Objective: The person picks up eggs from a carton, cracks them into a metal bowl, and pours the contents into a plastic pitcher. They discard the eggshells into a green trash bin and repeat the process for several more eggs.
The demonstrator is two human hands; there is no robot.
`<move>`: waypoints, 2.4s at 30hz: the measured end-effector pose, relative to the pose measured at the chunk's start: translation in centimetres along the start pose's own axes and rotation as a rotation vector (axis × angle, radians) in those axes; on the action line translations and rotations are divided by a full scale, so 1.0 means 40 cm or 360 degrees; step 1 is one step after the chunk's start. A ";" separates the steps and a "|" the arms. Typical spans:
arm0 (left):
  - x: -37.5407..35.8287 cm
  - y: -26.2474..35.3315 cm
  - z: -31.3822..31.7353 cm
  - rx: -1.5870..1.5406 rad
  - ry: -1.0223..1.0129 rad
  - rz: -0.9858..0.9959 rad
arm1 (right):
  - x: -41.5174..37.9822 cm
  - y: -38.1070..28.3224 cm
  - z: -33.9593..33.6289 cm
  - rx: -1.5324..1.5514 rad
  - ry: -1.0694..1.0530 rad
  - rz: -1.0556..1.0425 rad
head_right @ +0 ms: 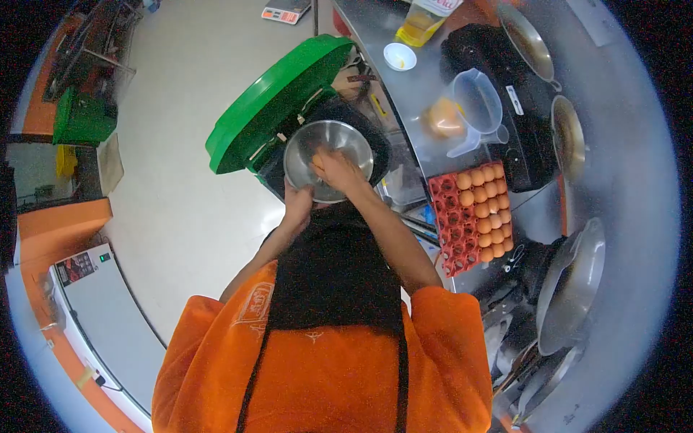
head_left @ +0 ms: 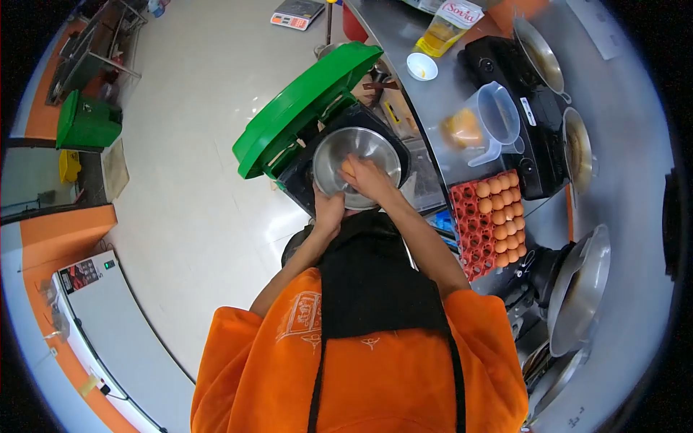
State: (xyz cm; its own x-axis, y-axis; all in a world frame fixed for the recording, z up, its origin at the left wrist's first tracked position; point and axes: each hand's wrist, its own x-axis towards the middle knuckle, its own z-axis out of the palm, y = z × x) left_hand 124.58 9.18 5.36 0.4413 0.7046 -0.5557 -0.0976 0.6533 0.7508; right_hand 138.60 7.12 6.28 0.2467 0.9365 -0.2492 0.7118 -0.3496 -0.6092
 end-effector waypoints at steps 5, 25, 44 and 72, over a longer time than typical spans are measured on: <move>0.008 -0.020 -0.013 -0.0010 -0.0029 -0.0001 | -0.010 -0.005 0.013 -0.0045 0.0045 0.0005; -0.002 -0.003 0.013 0.0105 -0.0172 0.0149 | -0.084 -0.148 -0.263 -0.0139 0.0340 0.0156; 0.042 0.089 -0.047 0.0069 0.0084 0.0142 | -0.018 0.220 0.017 0.1560 0.1028 0.0908; 0.227 0.296 0.822 0.1586 -0.1189 0.2198 | -0.549 0.466 -0.171 0.0818 0.2073 0.1042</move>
State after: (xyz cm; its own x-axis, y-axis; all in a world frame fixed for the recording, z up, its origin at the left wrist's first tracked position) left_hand 156.78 14.19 20.96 0.7942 0.0955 0.6001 -0.3122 -0.7831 0.5378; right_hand 150.96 -19.77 5.55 0.9922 -0.1002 0.0735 0.0262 -0.4099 -0.9118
